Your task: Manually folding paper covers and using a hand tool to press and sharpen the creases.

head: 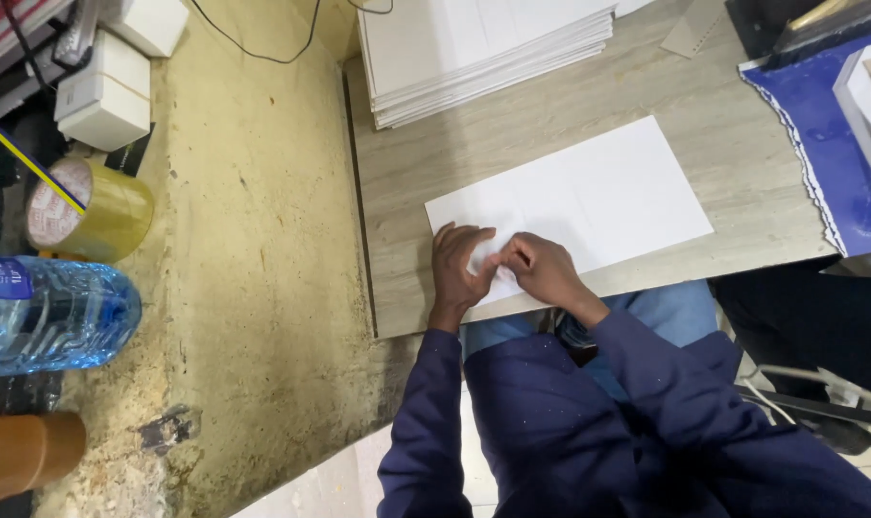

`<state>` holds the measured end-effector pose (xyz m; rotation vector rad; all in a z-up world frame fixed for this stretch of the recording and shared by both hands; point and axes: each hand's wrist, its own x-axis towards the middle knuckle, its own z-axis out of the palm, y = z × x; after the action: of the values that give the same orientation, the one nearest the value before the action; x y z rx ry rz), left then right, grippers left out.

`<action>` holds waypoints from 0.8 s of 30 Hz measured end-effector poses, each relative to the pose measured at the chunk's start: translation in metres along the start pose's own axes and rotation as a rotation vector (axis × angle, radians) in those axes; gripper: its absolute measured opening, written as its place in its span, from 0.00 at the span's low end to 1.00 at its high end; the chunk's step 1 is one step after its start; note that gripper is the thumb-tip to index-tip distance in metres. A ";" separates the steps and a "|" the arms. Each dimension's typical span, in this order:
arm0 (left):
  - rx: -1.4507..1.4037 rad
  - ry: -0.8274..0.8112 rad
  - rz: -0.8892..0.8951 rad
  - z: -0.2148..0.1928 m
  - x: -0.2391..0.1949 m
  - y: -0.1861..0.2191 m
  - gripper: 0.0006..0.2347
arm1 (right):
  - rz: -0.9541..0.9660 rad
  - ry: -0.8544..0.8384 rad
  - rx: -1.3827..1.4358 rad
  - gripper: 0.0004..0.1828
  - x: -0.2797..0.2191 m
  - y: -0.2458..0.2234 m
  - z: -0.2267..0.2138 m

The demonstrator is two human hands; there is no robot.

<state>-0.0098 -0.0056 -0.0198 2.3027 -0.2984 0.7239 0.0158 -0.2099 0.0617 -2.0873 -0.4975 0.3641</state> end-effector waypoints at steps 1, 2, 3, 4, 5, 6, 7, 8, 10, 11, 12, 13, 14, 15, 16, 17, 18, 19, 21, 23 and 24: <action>-0.002 -0.004 -0.002 0.000 0.002 0.005 0.24 | 0.004 0.000 0.002 0.07 0.011 0.007 0.003; -0.009 -0.019 0.010 -0.001 0.004 0.010 0.29 | -0.036 -0.049 0.279 0.10 0.023 0.015 0.007; -0.015 -0.033 0.027 -0.001 0.009 0.012 0.37 | -0.081 -0.092 0.555 0.17 0.037 0.022 0.010; -0.017 -0.036 0.030 -0.003 0.000 0.017 0.37 | -0.081 -0.087 0.556 0.17 0.027 0.028 0.021; 0.005 0.017 0.017 -0.004 0.004 0.017 0.27 | -0.103 -0.079 0.585 0.19 0.029 0.032 0.026; 0.027 0.069 0.003 -0.005 0.007 0.017 0.19 | -0.126 -0.072 0.614 0.23 0.032 0.036 0.032; 0.028 0.076 0.002 -0.003 0.005 0.012 0.19 | -0.130 -0.076 0.611 0.23 0.022 0.028 0.034; 0.022 0.093 -0.023 0.000 0.003 0.006 0.18 | -0.179 0.015 0.505 0.28 0.012 0.021 0.037; 0.020 0.113 -0.055 -0.001 -0.002 0.001 0.17 | -0.228 0.096 0.399 0.36 -0.010 0.007 0.034; -0.064 0.269 -0.221 -0.004 -0.002 0.001 0.14 | -0.310 0.058 0.199 0.45 -0.022 0.000 0.026; -0.147 0.426 -0.387 -0.007 -0.002 0.002 0.12 | -0.391 0.021 -0.002 0.58 -0.033 -0.007 0.018; -0.148 0.428 -0.385 -0.017 -0.004 -0.004 0.12 | -0.394 0.021 -0.004 0.58 -0.037 0.005 0.020; -0.157 0.488 -0.469 -0.028 -0.006 -0.010 0.14 | -0.534 -0.021 -0.251 0.58 -0.042 0.017 0.021; -0.170 0.543 -0.554 -0.036 -0.007 -0.015 0.18 | -0.665 -0.063 -0.502 0.59 -0.047 0.030 0.021; -0.174 0.542 -0.552 -0.044 -0.008 -0.028 0.18 | -0.663 -0.061 -0.505 0.59 -0.055 0.033 0.019; 0.018 0.522 -0.494 -0.055 -0.011 -0.042 0.17 | -0.657 -0.039 -0.525 0.43 -0.063 0.033 0.019; 0.209 0.497 -0.432 -0.066 -0.015 -0.056 0.18 | -0.652 -0.016 -0.545 0.28 -0.071 0.034 0.020; 0.211 0.507 -0.431 -0.076 -0.012 -0.053 0.18 | -0.661 -0.017 -0.548 0.28 -0.069 0.030 0.015; 0.136 0.440 -0.473 -0.093 -0.009 -0.046 0.15 | -0.789 0.289 -0.392 0.18 -0.066 0.022 0.004; 0.250 0.431 -0.439 -0.080 -0.009 -0.063 0.16 | -0.737 0.474 -0.324 0.16 -0.037 -0.005 -0.036; 0.362 0.413 -0.402 -0.073 -0.012 -0.070 0.18 | -0.674 0.661 -0.254 0.16 -0.025 -0.019 -0.055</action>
<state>-0.0222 0.0956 -0.0219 2.3564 0.5079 1.0766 0.0142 -0.2531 0.1079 -1.9770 -0.8143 -0.7872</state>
